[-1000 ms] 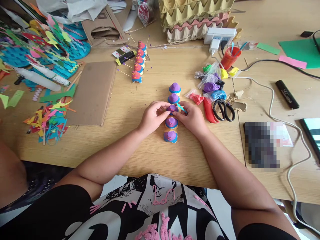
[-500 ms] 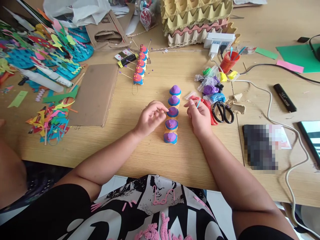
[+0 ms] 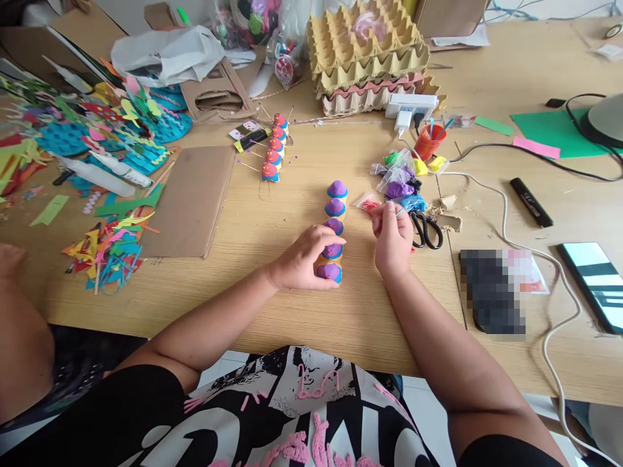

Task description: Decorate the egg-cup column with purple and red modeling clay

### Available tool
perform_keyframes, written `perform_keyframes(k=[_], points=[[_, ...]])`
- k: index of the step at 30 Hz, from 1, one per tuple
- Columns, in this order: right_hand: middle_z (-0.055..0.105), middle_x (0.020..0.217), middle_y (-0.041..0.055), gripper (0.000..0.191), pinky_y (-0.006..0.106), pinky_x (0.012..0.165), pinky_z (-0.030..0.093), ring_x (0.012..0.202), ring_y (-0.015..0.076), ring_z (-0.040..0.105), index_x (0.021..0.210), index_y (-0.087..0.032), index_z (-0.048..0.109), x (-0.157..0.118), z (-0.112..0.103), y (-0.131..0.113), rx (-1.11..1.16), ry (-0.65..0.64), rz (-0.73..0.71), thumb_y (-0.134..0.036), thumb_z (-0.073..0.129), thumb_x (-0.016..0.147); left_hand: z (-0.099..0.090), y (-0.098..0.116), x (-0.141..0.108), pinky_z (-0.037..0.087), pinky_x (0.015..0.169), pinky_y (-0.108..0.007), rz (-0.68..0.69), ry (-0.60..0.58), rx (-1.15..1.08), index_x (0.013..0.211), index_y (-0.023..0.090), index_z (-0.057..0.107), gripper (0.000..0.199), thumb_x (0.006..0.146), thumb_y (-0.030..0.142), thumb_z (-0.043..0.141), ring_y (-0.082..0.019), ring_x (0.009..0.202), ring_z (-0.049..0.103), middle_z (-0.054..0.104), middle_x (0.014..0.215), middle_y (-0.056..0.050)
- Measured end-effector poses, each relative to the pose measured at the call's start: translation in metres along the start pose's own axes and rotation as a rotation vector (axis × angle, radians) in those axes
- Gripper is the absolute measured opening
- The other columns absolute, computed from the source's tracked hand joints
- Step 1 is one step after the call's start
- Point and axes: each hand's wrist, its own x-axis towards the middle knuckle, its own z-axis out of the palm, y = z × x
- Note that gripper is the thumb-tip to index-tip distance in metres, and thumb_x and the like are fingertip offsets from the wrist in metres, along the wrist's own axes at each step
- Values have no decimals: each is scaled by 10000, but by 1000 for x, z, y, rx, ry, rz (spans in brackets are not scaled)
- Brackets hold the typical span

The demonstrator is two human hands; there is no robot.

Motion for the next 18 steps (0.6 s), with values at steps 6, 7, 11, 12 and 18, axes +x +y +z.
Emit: perform_keyframes(k=[6, 7, 11, 12, 18], points=[[472, 685, -9, 475, 336, 688, 433, 658, 160, 465, 697, -239, 458, 13, -18, -9, -545, -21, -346, -536, 506, 1064, 1, -9, 1, 501, 1114, -527, -11, 256, -72, 1480, 270, 446, 833, 804, 549, 844, -328, 1260, 597, 599, 1365, -131], [514, 710, 9, 450, 362, 733, 465, 704, 183, 508, 684, -242, 448, 16, -21, -9, -689, -41, -412, -493, 545, 1045, 1, -11, 1, 502, 1107, -517, -37, 312, -94, 1471, 277, 458, 782, 835, 562, 811, -321, 1266, 596, 605, 1351, -126], [717, 1180, 167, 264, 508, 1005, 518, 1104, 332, 626, 744, -232, 562, 23, -24, -5, -1119, -171, -522, -374, 712, 908, 4, -19, 1, 520, 1011, -425, -295, 545, -214, 1425, 284, 509, 621, 920, 576, 725, -267, 1246, 616, 609, 1348, -105], [713, 1277, 185, 195, 547, 1063, 494, 1212, 369, 597, 784, -224, 615, 24, -23, -4, -1204, -205, -528, -347, 700, 909, 5, -21, 2, 521, 994, -408, -348, 594, -233, 1405, 278, 522, 592, 930, 574, 713, -257, 1236, 622, 613, 1336, -102], [748, 1226, 237, 237, 676, 1182, 364, 1388, 443, 483, 954, -151, 754, 42, -12, 5, -1453, -337, -534, -355, 634, 945, 8, -30, 4, 514, 998, -368, -504, 728, -238, 1323, 253, 584, 468, 949, 511, 695, -220, 1200, 635, 653, 1292, -97]])
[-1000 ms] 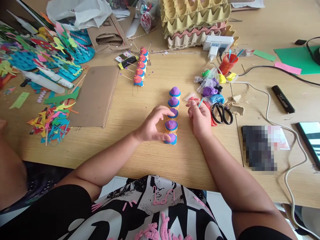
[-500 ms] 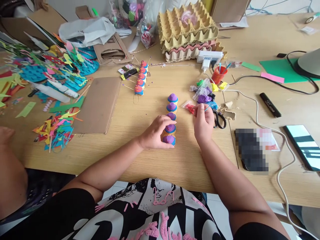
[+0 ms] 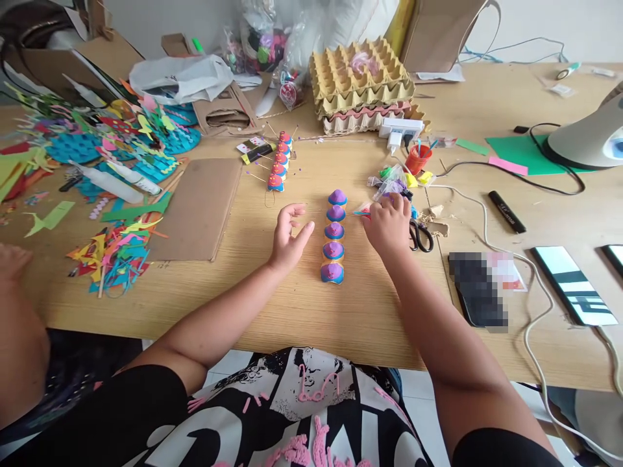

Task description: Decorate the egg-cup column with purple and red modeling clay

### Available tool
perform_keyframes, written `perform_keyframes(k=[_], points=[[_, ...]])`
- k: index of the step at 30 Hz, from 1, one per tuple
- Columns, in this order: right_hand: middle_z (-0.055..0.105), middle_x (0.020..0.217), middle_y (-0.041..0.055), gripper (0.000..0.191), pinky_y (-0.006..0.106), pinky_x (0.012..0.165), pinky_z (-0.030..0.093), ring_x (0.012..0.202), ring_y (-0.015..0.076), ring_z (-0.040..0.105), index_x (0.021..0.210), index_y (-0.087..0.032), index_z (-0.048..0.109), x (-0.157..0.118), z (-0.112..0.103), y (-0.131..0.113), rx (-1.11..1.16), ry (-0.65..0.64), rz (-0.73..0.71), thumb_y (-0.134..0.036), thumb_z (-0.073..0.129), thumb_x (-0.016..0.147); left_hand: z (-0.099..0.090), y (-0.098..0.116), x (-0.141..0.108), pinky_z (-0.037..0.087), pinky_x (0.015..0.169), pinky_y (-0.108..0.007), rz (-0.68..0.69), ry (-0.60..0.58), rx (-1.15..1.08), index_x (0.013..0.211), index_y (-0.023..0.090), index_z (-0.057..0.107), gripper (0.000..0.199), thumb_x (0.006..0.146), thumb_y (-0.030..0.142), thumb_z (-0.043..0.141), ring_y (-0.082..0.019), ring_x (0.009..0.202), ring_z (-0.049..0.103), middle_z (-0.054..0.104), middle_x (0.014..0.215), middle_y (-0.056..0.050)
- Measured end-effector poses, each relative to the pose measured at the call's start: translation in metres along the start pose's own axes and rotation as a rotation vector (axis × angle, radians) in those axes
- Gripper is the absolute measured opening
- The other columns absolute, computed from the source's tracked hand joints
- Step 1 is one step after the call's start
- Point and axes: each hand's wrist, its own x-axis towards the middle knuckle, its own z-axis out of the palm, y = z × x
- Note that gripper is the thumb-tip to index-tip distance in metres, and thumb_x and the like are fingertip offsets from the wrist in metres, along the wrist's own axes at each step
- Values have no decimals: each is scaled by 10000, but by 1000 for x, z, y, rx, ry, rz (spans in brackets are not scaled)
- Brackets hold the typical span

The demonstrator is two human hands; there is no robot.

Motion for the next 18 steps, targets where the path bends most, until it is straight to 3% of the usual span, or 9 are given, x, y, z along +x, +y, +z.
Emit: perform_keyframes(k=[5, 9, 12, 15, 18], points=[[774, 1067, 237, 174, 685, 1233, 311, 1326, 436, 521, 886, -142, 743, 15, 6, 3, 3, -56, -18, -286, 650, 911, -1, 2, 1, 514, 990, -368, 26, 40, 1, 1290, 238, 615, 436, 937, 475, 715, -215, 1181, 649, 674, 1297, -99], [749, 1035, 168, 126, 606, 1206, 372, 1164, 358, 598, 840, -205, 654, 3, -13, -4, 140, 69, 11, -242, 601, 949, -2, 4, 1, 524, 967, -356, 41, 66, 5, 1248, 232, 633, 375, 967, 473, 689, -208, 1165, 660, 689, 1253, -91], [684, 924, 92, 207, 458, 941, 500, 920, 272, 602, 802, -247, 534, -16, -29, -15, 454, 158, 102, -312, 641, 966, -2, 4, 2, 529, 927, -336, 75, 57, 24, 1205, 231, 645, 309, 996, 459, 659, -199, 1143, 669, 705, 1210, -82], [579, 819, 5, 399, 348, 754, 433, 743, 179, 512, 767, -255, 386, -35, -31, -26, 857, 140, 198, -416, 688, 972, -3, 7, 1, 527, 906, -329, 134, 48, 51, 1187, 225, 651, 259, 1010, 414, 652, -195, 1129, 666, 709, 1178, -79], [553, 816, -21, 489, 316, 719, 404, 744, 161, 493, 792, -258, 372, -47, -22, -34, 1093, 27, 174, -514, 770, 914, -5, 16, -1, 528, 918, -348, 211, 9, 107, 1132, 220, 672, 194, 1019, 376, 645, -205, 1114, 651, 702, 1136, -76]])
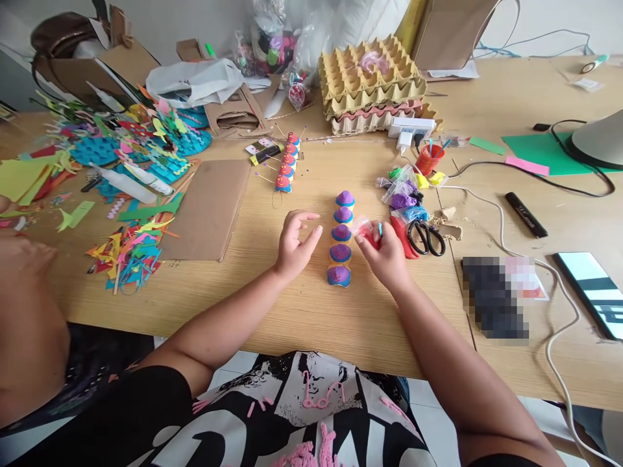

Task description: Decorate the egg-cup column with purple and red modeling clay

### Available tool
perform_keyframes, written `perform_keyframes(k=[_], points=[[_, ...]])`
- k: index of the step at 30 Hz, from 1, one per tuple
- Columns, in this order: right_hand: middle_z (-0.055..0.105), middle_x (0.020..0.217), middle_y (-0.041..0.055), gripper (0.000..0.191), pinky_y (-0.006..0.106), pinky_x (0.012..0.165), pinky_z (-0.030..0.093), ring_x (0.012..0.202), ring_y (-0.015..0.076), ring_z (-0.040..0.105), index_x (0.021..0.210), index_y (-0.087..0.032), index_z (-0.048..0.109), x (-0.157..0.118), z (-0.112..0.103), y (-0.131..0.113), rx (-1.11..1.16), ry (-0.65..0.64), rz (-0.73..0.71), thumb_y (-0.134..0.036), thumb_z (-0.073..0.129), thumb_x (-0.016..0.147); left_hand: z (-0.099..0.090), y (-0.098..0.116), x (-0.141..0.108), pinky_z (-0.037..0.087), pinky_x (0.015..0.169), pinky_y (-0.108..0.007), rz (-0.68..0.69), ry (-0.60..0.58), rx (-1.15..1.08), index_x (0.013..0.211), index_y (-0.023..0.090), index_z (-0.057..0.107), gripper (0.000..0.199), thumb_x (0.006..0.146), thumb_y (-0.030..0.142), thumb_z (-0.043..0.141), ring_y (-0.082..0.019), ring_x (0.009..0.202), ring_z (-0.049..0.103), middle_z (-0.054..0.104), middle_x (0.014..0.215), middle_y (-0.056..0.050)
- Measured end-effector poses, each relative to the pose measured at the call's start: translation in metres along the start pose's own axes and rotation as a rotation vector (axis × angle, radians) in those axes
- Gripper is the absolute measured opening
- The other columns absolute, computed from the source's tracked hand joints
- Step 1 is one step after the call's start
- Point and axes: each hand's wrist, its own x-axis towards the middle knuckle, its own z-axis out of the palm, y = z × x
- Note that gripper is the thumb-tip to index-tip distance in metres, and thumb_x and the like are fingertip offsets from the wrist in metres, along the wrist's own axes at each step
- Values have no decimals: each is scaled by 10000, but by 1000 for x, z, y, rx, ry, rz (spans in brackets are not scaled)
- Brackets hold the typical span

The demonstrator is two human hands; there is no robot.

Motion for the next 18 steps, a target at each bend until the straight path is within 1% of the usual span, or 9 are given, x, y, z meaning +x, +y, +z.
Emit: perform_keyframes(k=[2, 3, 4, 6, 8, 12, 15, 18], points=[[634, 937, 22, 512, 335, 764, 443, 830, 182, 551, 791, -258, 397, -4, 5, 3, 26, -43, -42, -541, 816, 868, -2, 8, 0, 523, 1011, -392, 62, -73, 38, 1105, 227, 693, 171, 1026, 371, 644, -216, 1136, 641, 693, 1120, -73], [646, 958, 34, 507, 347, 776, 454, 855, 194, 572, 784, -258, 400, -5, 7, 3, 20, -59, -76, -533, 817, 870, -3, 11, -1, 512, 1051, -411, 103, -104, 53, 1096, 233, 702, 160, 1023, 367, 651, -219, 1134, 641, 690, 1112, -68], [653, 960, 40, 488, 360, 790, 464, 873, 203, 590, 779, -259, 400, -6, 8, 2, 21, -71, -113, -511, 805, 887, -4, 15, -1, 504, 1066, -418, 148, -133, 68, 1088, 241, 710, 144, 1022, 357, 655, -218, 1131, 640, 687, 1101, -63], [659, 954, 44, 458, 373, 791, 471, 862, 204, 594, 772, -260, 401, -8, 8, -1, 21, -100, -185, -456, 791, 911, -5, 20, -1, 498, 1073, -430, 230, -154, 81, 1072, 254, 722, 131, 1009, 362, 680, -218, 1119, 636, 677, 1095, -58], [663, 945, 45, 435, 378, 788, 475, 844, 202, 592, 774, -260, 409, -10, 8, -5, 27, -131, -219, -421, 784, 924, -5, 23, -2, 495, 1070, -436, 280, -164, 68, 1070, 264, 725, 113, 1000, 347, 693, -222, 1128, 622, 669, 1105, -59], [678, 948, 51, 438, 386, 767, 488, 807, 201, 585, 776, -266, 403, -13, 7, -10, 41, -179, -206, -443, 770, 936, -5, 24, -3, 500, 1077, -446, 286, -191, 65, 1059, 281, 726, 87, 995, 336, 707, -222, 1132, 619, 658, 1112, -53], [678, 955, 52, 421, 383, 760, 492, 799, 197, 584, 786, -266, 399, -15, 7, -11, 55, -198, -201, -445, 738, 961, -5, 24, -4, 500, 1066, -449, 282, -160, 40, 1038, 275, 721, 71, 985, 322, 726, -220, 1136, 609, 646, 1116, -50], [672, 965, 47, 394, 372, 760, 492, 816, 191, 593, 804, -264, 399, -17, 7, -10, 84, -209, -213, -397, 728, 975, -6, 24, -4, 499, 1073, -452, 280, -147, 39, 971, 271, 708, 75, 973, 333, 751, -219, 1148, 597, 640, 1117, -42]])
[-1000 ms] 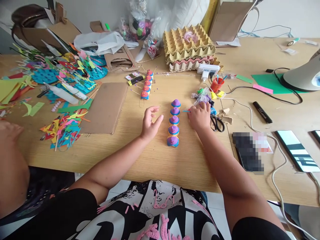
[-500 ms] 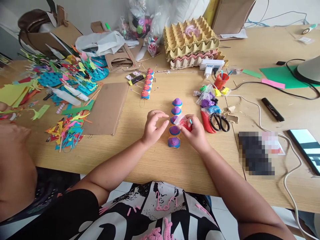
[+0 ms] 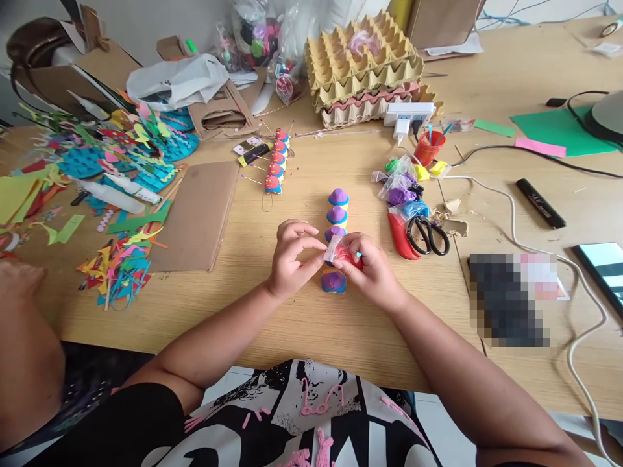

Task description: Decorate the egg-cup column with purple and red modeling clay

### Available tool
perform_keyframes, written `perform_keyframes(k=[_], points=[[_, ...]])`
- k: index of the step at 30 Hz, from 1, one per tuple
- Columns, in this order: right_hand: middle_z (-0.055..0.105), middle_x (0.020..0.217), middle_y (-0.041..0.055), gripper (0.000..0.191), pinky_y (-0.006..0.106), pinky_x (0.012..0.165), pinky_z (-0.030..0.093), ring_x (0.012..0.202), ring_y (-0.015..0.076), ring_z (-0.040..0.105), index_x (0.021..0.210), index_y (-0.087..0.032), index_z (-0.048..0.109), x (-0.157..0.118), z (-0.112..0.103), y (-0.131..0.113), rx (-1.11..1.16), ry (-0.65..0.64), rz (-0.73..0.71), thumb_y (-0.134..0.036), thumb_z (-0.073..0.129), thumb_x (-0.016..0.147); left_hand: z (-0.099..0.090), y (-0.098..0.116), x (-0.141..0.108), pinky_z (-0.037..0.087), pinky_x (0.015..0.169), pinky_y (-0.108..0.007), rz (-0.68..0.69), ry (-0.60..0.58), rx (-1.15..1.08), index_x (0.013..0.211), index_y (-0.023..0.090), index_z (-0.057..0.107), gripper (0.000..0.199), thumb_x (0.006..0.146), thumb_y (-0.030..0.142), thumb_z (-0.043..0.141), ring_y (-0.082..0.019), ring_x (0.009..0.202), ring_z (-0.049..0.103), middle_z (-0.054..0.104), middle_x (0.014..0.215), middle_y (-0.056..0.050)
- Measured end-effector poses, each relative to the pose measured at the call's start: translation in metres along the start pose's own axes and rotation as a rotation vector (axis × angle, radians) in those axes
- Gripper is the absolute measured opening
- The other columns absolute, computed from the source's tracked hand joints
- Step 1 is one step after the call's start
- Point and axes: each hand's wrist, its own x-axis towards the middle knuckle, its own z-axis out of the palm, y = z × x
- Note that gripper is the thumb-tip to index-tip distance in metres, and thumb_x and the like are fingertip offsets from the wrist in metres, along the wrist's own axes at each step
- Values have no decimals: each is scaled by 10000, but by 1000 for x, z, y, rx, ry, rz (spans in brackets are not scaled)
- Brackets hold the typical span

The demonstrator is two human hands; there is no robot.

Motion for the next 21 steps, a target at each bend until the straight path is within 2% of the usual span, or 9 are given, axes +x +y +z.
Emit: perform_keyframes(k=[3, 7, 13, 21], points=[[672, 995, 49, 362, 367, 771, 496, 852, 191, 607, 821, -264, 407, -2, 0, 0, 33, -25, -15, -347, 719, 984, 0, 0, -1, 513, 1083, -464, -10, -2, 9, 925, 276, 701, 106, 964, 354, 763, -222, 1153, 595, 641, 1113, -38], [678, 1031, 58, 355, 378, 789, 512, 882, 200, 617, 834, -266, 408, -4, 1, -2, 60, -49, 25, -374, 708, 990, 0, 1, -2, 541, 1080, -481, -39, -19, 65, 918, 290, 719, 138, 971, 416, 740, -235, 1142, 590, 637, 1103, -49], [659, 964, 46, 373, 368, 769, 520, 874, 202, 609, 833, -269, 409, -5, 1, -2, 94, -51, 71, -425, 712, 985, 0, 4, -1, 529, 1090, -466, 19, 5, -28, 983, 304, 730, 64, 981, 366, 747, -219, 1163, 580, 632, 1117, -40], [643, 987, 40, 351, 354, 786, 499, 887, 191, 596, 843, -263, 420, -6, 1, -4, 129, -55, 70, -386, 713, 990, -2, 6, -1, 522, 1085, -461, 17, 42, -5, 928, 300, 725, 95, 986, 374, 740, -224, 1173, 570, 633, 1102, -38]])
